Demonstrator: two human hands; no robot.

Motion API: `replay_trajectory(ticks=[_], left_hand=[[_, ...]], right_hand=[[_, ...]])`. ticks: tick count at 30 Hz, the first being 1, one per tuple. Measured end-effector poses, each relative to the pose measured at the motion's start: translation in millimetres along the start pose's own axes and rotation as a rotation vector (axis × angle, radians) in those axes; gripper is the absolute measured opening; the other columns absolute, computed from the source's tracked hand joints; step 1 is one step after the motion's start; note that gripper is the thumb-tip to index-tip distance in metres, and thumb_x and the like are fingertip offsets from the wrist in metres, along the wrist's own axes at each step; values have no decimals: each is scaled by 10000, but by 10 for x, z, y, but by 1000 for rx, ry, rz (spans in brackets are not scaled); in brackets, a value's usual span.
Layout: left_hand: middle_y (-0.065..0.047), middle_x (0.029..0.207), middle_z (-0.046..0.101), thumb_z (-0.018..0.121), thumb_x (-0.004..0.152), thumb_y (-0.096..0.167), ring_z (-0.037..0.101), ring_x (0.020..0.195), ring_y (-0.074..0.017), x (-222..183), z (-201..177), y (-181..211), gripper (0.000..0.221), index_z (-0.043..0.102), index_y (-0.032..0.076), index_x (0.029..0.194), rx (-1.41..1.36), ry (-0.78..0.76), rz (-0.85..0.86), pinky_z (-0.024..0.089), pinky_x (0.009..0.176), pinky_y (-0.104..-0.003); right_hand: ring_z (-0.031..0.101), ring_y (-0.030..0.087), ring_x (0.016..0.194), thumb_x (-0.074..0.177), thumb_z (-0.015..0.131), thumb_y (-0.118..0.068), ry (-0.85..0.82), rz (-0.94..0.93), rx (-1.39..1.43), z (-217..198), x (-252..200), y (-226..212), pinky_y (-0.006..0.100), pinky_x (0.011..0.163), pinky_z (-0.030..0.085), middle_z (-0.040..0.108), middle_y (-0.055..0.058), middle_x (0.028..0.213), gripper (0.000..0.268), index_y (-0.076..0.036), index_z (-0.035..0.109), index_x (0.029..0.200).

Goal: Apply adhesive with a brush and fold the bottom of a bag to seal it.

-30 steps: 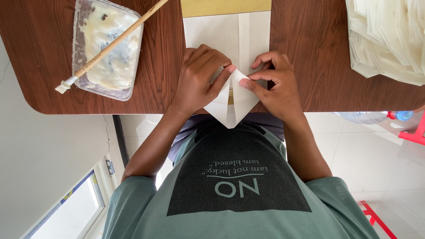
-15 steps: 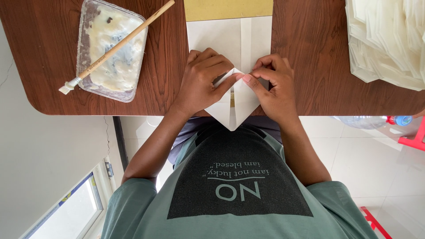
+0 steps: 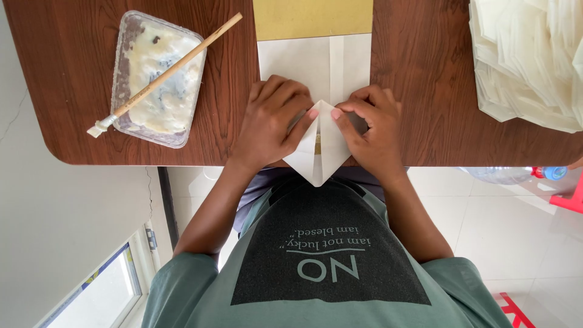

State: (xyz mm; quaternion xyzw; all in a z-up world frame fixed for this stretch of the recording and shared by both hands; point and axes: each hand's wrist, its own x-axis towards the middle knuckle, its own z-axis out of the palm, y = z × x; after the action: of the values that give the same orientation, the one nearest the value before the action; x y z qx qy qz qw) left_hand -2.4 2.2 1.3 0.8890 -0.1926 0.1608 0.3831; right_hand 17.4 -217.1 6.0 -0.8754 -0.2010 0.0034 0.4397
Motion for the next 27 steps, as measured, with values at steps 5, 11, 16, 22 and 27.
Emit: replay_trajectory(ticks=[5,11,16,22,27], left_hand=[[-51,981,656,785,920,116,616,969,-287,-101,-149,-76,124,683,86,854,-63,-59,-10,438,858,-417],[-77,1033,637,852,846,78,596,1010,-322,-103,-320,-202,154,709,73,791,-86,-150,-31,464,911,-463],[-63,1064,622,859,825,69,580,1051,-312,-76,-434,-183,128,740,100,788,-102,-220,-85,448,958,-486],[-26,1050,603,851,838,107,557,1070,-276,-74,-380,-220,111,746,133,813,-102,-239,-91,432,961,-471],[-44,1052,607,843,832,86,560,1074,-293,-54,-434,-193,101,748,115,814,-132,-271,-122,435,956,-485]], right_hand=[[580,266,900,1003,778,-188,-145,-37,10,-177,13,85,378,819,357,618,68,940,89,-127,756,942],[578,268,891,977,802,-192,-220,-74,-46,-204,57,152,374,809,335,606,64,947,139,-122,731,880],[567,255,875,979,803,-192,-236,-96,-74,-209,53,193,366,793,338,599,56,954,137,-130,716,893],[595,251,896,974,805,-180,-294,-75,-25,-312,107,168,354,804,341,631,45,971,70,-142,750,955],[601,238,876,950,801,-148,-334,-42,-9,-342,153,131,357,800,353,653,33,962,36,-148,765,953]])
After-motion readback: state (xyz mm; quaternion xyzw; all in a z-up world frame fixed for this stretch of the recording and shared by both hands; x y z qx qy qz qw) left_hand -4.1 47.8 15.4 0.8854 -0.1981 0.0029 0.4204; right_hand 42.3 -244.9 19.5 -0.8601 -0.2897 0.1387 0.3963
